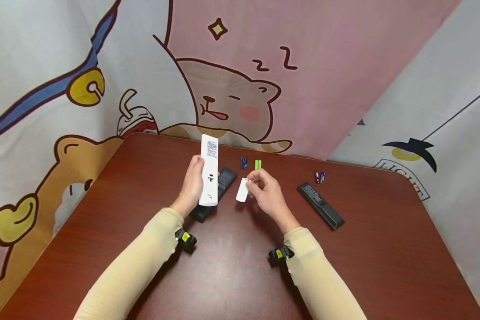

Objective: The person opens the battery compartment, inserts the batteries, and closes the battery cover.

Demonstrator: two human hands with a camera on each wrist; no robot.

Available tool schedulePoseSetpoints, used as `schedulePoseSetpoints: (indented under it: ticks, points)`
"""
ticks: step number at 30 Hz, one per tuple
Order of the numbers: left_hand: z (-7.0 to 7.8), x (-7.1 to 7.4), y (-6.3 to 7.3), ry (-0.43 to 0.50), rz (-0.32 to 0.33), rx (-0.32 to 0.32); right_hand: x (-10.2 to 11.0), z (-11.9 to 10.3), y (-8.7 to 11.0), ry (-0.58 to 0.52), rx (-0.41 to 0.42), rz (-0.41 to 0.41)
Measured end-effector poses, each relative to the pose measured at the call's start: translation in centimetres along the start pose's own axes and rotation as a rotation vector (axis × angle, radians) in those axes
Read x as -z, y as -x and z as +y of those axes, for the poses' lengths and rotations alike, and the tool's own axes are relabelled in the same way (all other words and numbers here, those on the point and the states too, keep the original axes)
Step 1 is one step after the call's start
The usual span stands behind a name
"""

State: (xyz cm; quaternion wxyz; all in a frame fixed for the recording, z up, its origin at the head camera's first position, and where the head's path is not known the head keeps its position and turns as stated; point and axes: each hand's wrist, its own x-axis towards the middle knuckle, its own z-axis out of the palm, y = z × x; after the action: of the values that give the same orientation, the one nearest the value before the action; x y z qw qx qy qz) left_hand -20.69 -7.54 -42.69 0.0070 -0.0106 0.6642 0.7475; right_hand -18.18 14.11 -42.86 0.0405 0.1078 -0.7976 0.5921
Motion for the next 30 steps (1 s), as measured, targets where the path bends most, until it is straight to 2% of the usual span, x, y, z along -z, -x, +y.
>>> schedulePoseSetpoints:
  ticks: [13,21,30]
  points:
    - [0.2,0.3,-0.1,0.044,0.01,0.009,0.9,0.9,0.1,0.074,-0.038,-0.023]
    - [0.0,0.6,-0.1,0.036,0.013,0.017,1.4,1.7,0.2,0.143,-0.076,-0.059]
    - [0.0,0.7,-0.2,0.022,0.003,0.01,1.7,2.2,0.1,0.172,-0.11,-0.087]
